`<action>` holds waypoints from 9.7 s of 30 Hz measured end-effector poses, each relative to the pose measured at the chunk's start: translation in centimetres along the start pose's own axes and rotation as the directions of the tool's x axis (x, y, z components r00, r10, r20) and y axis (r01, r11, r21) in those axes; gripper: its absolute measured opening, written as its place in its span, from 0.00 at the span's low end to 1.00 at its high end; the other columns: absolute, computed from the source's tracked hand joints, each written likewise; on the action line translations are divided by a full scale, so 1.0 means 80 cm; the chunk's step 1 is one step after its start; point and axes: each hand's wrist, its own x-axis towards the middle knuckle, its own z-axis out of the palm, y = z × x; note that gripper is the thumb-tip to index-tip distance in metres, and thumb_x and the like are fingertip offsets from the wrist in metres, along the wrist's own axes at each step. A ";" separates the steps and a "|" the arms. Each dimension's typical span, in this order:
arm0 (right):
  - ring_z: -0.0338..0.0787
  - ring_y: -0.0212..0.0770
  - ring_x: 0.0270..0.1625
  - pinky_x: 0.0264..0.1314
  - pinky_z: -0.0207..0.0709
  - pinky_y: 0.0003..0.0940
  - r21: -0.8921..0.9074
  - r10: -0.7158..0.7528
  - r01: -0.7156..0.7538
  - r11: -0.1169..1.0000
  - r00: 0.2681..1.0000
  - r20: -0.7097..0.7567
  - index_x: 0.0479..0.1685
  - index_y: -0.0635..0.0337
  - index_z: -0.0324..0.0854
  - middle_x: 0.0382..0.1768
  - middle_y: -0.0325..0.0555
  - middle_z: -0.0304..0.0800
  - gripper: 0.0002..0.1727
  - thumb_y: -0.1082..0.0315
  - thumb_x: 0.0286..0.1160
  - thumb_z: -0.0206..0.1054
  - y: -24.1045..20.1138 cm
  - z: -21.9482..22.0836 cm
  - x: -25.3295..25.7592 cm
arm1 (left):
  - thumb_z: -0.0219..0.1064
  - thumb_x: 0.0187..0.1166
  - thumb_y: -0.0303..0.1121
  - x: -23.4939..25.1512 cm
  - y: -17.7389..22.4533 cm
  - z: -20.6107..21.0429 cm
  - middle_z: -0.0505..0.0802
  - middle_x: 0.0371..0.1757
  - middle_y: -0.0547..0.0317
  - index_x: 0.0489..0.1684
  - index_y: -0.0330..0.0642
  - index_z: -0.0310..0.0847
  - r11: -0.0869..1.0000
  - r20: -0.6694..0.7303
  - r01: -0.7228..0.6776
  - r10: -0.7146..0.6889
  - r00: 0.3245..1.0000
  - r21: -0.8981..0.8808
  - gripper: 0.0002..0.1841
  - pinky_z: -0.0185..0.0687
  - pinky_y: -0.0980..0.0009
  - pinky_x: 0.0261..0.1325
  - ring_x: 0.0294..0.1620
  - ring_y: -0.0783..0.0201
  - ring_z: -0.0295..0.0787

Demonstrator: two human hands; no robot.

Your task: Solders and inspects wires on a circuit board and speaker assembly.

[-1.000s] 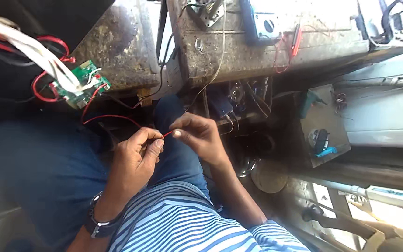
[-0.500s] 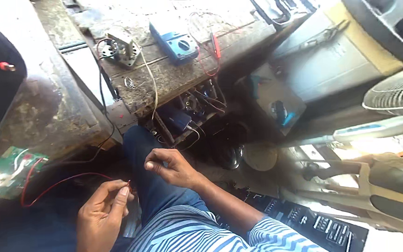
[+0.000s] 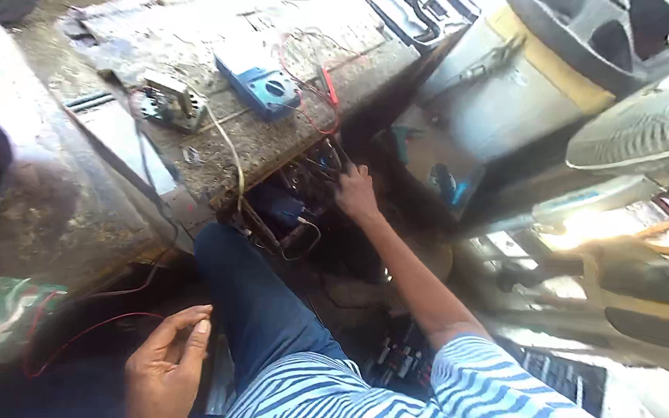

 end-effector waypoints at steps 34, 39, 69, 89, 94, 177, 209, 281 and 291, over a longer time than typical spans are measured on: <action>0.88 0.44 0.60 0.60 0.87 0.43 0.779 -0.469 0.372 0.505 0.876 -0.114 0.41 0.59 0.88 0.60 0.53 0.87 0.12 0.58 0.82 0.69 -0.141 -0.034 -0.190 | 0.59 0.85 0.32 0.073 0.063 0.067 0.91 0.28 0.67 0.48 0.46 0.85 0.999 0.159 -0.018 0.013 0.987 0.031 0.08 0.85 0.76 0.23 0.22 0.70 0.87; 0.84 0.36 0.39 0.40 0.84 0.32 0.763 -0.495 0.373 0.528 0.865 -0.080 0.38 0.62 0.84 0.42 0.48 0.83 0.12 0.61 0.82 0.69 -0.140 -0.029 -0.193 | 0.53 0.88 0.38 0.074 0.058 0.067 0.87 0.23 0.71 0.47 0.51 0.86 0.987 0.220 0.016 -0.051 0.974 0.158 0.13 0.78 0.76 0.20 0.19 0.73 0.81; 0.79 0.59 0.72 0.75 0.73 0.56 0.231 -0.041 0.060 0.971 0.996 -0.084 0.65 0.55 0.88 0.67 0.57 0.84 0.24 0.53 0.75 0.71 -0.037 -0.015 0.001 | 0.47 0.92 0.38 0.079 0.035 0.073 0.95 0.41 0.70 0.58 0.44 0.85 0.984 0.261 -0.104 0.062 0.963 0.147 0.18 0.95 0.74 0.40 0.37 0.73 0.94; 0.74 0.71 0.79 0.75 0.72 0.67 0.272 0.829 -0.805 0.527 0.417 -0.374 0.81 0.60 0.72 0.77 0.72 0.72 0.37 0.56 0.69 0.70 0.278 -0.029 0.011 | 0.68 0.79 0.23 0.115 0.043 0.016 0.92 0.45 0.65 0.50 0.32 0.88 0.950 0.054 -0.234 0.228 0.972 0.204 0.08 0.90 0.79 0.39 0.37 0.78 0.90; 0.66 0.72 0.85 0.82 0.65 0.68 0.258 0.932 -0.899 0.353 0.311 -0.188 0.87 0.69 0.59 0.83 0.76 0.63 0.45 0.49 0.73 0.65 0.367 -0.029 -0.045 | 0.72 0.75 0.28 0.135 0.058 0.019 0.95 0.41 0.64 0.46 0.35 0.89 0.923 -0.091 -0.266 0.301 0.949 0.277 0.08 0.91 0.78 0.39 0.35 0.76 0.91; 0.93 0.34 0.44 0.45 0.90 0.25 0.678 -0.079 0.270 0.684 0.951 -0.300 0.49 0.62 0.95 0.44 0.44 0.95 0.12 0.72 0.66 0.79 -0.143 -0.092 -0.096 | 0.64 0.81 0.30 0.243 0.035 0.053 0.93 0.52 0.48 0.40 0.37 0.87 0.708 0.050 -0.414 0.474 0.879 0.573 0.07 0.78 0.53 0.73 0.67 0.47 0.86; 0.93 0.34 0.44 0.46 0.90 0.26 0.667 -0.102 0.280 0.690 0.951 -0.293 0.49 0.61 0.95 0.43 0.43 0.95 0.12 0.72 0.66 0.78 -0.148 -0.087 -0.090 | 0.64 0.80 0.30 0.243 0.036 0.052 0.93 0.52 0.46 0.39 0.36 0.87 0.707 0.033 -0.396 0.468 0.883 0.586 0.08 0.79 0.52 0.71 0.66 0.46 0.87; 0.91 0.32 0.44 0.45 0.89 0.25 0.652 -0.141 0.264 0.711 0.961 -0.236 0.53 0.56 0.95 0.42 0.40 0.94 0.13 0.69 0.71 0.77 -0.148 -0.090 -0.085 | 0.62 0.81 0.29 0.245 0.030 0.051 0.93 0.58 0.46 0.41 0.34 0.87 0.729 0.044 -0.410 0.464 0.885 0.548 0.09 0.76 0.55 0.78 0.71 0.49 0.85; 0.91 0.33 0.44 0.46 0.89 0.25 0.655 -0.135 0.269 0.706 0.959 -0.248 0.52 0.57 0.95 0.42 0.40 0.94 0.13 0.69 0.70 0.77 -0.146 -0.091 -0.084 | 0.62 0.81 0.28 0.245 0.030 0.052 0.93 0.58 0.45 0.41 0.34 0.87 0.724 0.043 -0.406 0.464 0.885 0.558 0.08 0.76 0.54 0.78 0.71 0.48 0.85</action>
